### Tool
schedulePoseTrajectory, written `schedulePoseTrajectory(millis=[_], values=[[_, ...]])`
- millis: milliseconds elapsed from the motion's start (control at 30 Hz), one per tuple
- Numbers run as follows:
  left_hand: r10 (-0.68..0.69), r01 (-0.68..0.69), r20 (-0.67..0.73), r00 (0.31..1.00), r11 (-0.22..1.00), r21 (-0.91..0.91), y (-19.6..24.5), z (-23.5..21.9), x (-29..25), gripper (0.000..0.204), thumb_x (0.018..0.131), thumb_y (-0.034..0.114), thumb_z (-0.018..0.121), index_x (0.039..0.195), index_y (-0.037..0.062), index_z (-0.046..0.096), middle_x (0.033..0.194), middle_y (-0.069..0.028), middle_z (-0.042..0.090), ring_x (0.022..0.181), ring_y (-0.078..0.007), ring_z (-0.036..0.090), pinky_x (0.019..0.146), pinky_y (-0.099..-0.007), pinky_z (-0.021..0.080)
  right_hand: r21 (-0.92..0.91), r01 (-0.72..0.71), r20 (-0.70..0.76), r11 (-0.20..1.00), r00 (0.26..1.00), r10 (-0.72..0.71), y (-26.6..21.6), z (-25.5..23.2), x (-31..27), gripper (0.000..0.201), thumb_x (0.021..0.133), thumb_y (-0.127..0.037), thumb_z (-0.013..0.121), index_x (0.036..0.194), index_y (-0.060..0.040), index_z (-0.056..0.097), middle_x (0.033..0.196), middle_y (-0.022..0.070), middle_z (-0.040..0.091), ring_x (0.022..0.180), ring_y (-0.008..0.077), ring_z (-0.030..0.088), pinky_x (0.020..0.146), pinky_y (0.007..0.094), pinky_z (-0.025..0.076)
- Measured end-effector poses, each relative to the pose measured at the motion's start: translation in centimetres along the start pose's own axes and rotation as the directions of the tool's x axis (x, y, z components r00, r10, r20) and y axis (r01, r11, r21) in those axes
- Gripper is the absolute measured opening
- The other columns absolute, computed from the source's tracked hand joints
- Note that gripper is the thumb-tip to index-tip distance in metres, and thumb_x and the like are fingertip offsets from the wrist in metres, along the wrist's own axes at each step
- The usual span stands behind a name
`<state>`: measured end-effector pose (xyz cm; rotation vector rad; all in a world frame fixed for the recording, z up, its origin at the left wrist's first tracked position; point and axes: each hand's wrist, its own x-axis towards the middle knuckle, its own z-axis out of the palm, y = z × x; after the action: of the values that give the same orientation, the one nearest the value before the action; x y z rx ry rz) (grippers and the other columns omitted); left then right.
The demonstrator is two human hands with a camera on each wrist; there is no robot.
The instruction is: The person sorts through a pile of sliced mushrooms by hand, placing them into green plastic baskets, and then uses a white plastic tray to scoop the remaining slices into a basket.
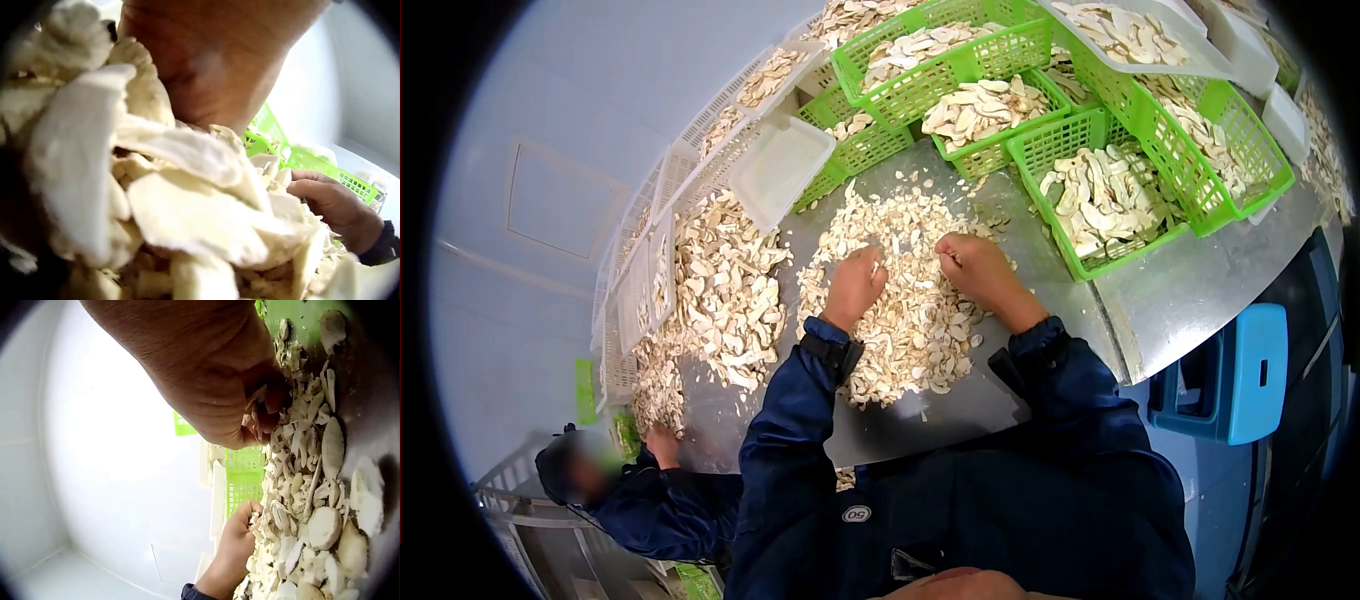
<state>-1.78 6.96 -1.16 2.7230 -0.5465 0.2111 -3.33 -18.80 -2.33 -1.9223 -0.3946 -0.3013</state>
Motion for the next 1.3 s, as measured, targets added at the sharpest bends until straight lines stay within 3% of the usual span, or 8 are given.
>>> schedulePoseTrajectory(millis=[133, 233, 333, 533, 1133, 1233, 1300], values=[[0.013, -0.018, -0.078, 0.997, 0.997, -0.069, 0.0, 0.1, -0.2, 0.021, 0.085, 0.011, 0.063, 0.101, -0.0021, 0.060, 0.092, -0.0275, 0.065, 0.088, -0.0467, 0.063, 0.079, -0.0525, 0.051, 0.002, -0.010, 0.008, 1.000, 1.000, 0.010, 0.0, 0.0, -0.1, 0.006, 0.087, -0.011, 0.064, 0.089, -0.0053, 0.066, 0.081, 0.0165, 0.068, 0.075, 0.0382, 0.066, 0.067, 0.0466, 0.051], [0.023, -0.025, -0.060, 0.998, 0.999, -0.029, -0.2, 0.3, -0.2, 0.022, 0.085, 0.011, 0.063, 0.102, -0.0031, 0.062, 0.094, -0.0286, 0.065, 0.088, -0.0471, 0.063, 0.080, -0.0522, 0.051, 0.001, -0.035, 0.034, 0.999, 0.999, 0.035, -0.1, -0.1, -0.1, 0.006, 0.087, -0.011, 0.064, 0.089, -0.0057, 0.066, 0.082, 0.0159, 0.068, 0.076, 0.0378, 0.066, 0.067, 0.0465, 0.051], [-0.038, 0.037, -0.029, 0.999, 0.999, -0.028, -0.2, 0.4, 0.0, 0.019, 0.088, 0.013, 0.063, 0.099, -0.0031, 0.062, 0.092, -0.0283, 0.065, 0.087, -0.0468, 0.063, 0.079, -0.0519, 0.051, -0.019, -0.035, 0.047, 0.999, 0.998, 0.036, 0.1, -0.1, 0.0, 0.007, 0.087, -0.011, 0.063, 0.089, -0.0059, 0.066, 0.083, 0.0157, 0.069, 0.076, 0.0374, 0.066, 0.067, 0.0465, 0.051], [-0.026, 0.023, -0.039, 0.999, 0.997, -0.072, 0.3, -0.2, -0.1, 0.020, 0.094, 0.019, 0.063, 0.092, -0.0011, 0.060, 0.086, -0.0269, 0.064, 0.082, -0.0463, 0.062, 0.071, -0.0504, 0.049, -0.029, -0.059, 0.063, 0.998, 0.996, 0.061, 0.0, -0.1, 0.0, 0.008, 0.088, -0.013, 0.063, 0.089, -0.0059, 0.067, 0.083, 0.0158, 0.069, 0.076, 0.0376, 0.066, 0.067, 0.0470, 0.051], [-0.077, 0.076, -0.005, 0.997, 0.992, -0.099, 0.4, -0.4, -0.1, 0.015, 0.086, 0.016, 0.066, 0.085, 0.0014, 0.061, 0.073, -0.0248, 0.064, 0.072, -0.0449, 0.064, 0.064, -0.0495, 0.050, -0.025, -0.071, 0.087, 0.997, 0.994, 0.073, -0.3, -0.4, 0.0, 0.009, 0.089, -0.014, 0.063, 0.090, -0.0053, 0.066, 0.083, 0.0160, 0.068, 0.078, 0.0381, 0.065, 0.069, 0.0472, 0.050], [-0.156, 0.155, 0.007, 0.988, 0.978, -0.140, 1.6, -1.0, -0.1, 0.014, 0.086, 0.016, 0.066, 0.086, 0.0024, 0.061, 0.073, -0.0239, 0.064, 0.072, -0.0442, 0.065, 0.065, -0.0498, 0.050, -0.035, -0.072, 0.089, 0.997, 0.993, 0.074, -0.3, -0.3, 0.0, 0.009, 0.089, -0.014, 0.063, 0.090, -0.0054, 0.066, 0.083, 0.0161, 0.068, 0.078, 0.0379, 0.065, 0.069, 0.0471, 0.050], [-0.109, 0.109, 0.003, 0.994, 0.988, -0.107, 1.4, -1.0, -0.2, 0.013, 0.086, 0.016, 0.065, 0.087, 0.0034, 0.061, 0.073, -0.0236, 0.064, 0.071, -0.0437, 0.065, 0.064, -0.0503, 0.051, -0.039, -0.073, 0.092, 0.997, 0.993, 0.076, -0.3, -0.3, 0.0, 0.009, 0.089, -0.015, 0.063, 0.090, -0.0055, 0.066, 0.083, 0.0161, 0.068, 0.079, 0.0378, 0.065, 0.069, 0.0471, 0.050]])
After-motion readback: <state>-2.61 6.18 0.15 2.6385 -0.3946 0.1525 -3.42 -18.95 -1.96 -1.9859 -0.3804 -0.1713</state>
